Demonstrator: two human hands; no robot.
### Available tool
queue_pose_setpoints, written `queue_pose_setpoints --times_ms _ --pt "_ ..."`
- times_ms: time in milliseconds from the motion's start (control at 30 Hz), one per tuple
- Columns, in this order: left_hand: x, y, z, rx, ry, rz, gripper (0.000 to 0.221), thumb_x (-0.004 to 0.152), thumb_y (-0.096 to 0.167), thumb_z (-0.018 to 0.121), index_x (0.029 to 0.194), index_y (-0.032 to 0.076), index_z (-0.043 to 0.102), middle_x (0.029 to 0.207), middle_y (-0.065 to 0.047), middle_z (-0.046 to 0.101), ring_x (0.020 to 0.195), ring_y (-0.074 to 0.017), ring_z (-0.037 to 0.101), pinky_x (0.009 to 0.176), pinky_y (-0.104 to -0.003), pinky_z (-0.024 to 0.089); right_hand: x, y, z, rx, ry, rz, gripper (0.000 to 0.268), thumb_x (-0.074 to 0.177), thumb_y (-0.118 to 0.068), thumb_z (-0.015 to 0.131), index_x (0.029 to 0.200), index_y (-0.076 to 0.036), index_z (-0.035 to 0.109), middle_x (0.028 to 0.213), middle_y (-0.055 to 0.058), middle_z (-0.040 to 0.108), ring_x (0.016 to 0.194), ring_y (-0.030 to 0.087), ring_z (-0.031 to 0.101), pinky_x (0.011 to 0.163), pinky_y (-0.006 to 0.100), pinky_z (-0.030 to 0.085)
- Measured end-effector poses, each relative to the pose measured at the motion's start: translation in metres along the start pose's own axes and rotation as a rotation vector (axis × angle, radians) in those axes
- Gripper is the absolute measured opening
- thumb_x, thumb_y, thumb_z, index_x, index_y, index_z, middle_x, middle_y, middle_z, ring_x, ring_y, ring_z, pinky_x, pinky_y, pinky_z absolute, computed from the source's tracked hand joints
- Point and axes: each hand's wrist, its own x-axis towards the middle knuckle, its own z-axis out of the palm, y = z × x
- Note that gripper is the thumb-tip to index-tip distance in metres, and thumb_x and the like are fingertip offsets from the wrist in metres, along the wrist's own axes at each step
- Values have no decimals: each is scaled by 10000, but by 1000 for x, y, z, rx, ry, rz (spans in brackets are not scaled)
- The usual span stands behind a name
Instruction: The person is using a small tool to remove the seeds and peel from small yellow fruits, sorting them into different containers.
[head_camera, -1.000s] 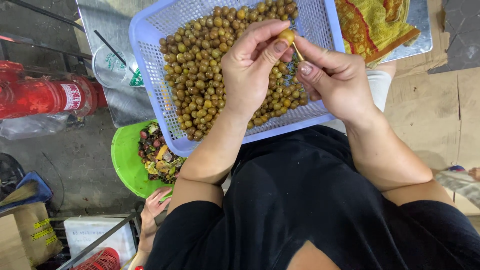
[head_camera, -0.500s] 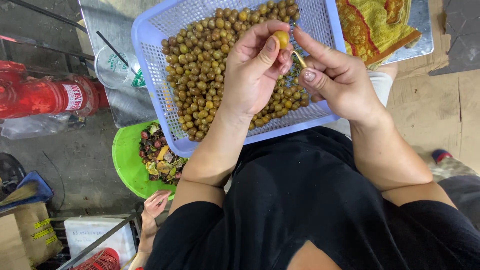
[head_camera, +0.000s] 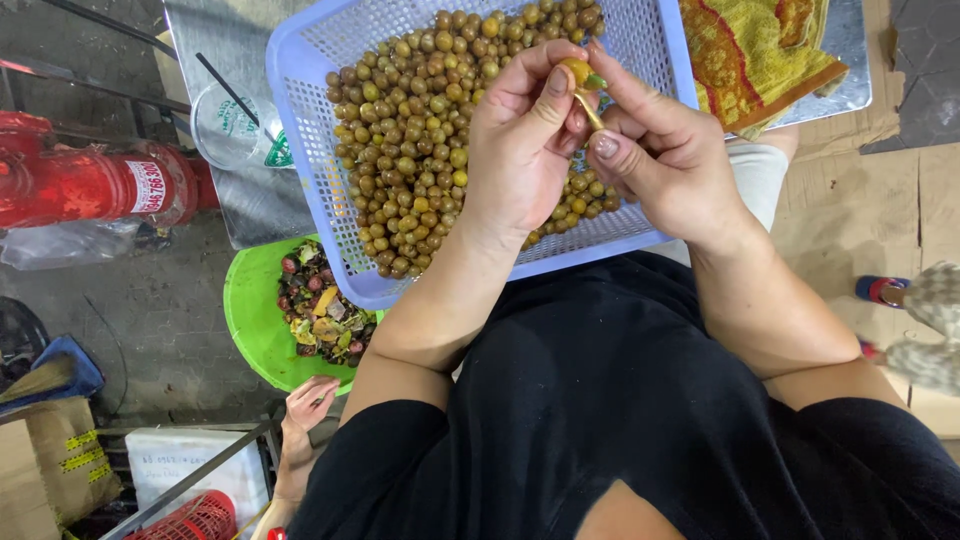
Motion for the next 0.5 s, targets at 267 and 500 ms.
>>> queue_pose_setpoints --times_ms 267,500 --pt "-1 -6 2 21 46 35 168 1101 167 656 1190 24 647 959 -2 643 746 -62 514 629 -191 381 -2 6 2 -55 36 -42 567 1127 42 601 1649 -76 413 849 1 567 718 50 491 655 195 439" --pt "-1 4 11 -33 27 8 192 1110 142 645 1252 14 641 1041 -58 676 766 -101 540 642 -202 403 -8 20 -8 -41 166 -93 412 1191 32 580 1583 -58 493 776 25 553 606 70 462 547 208 382"
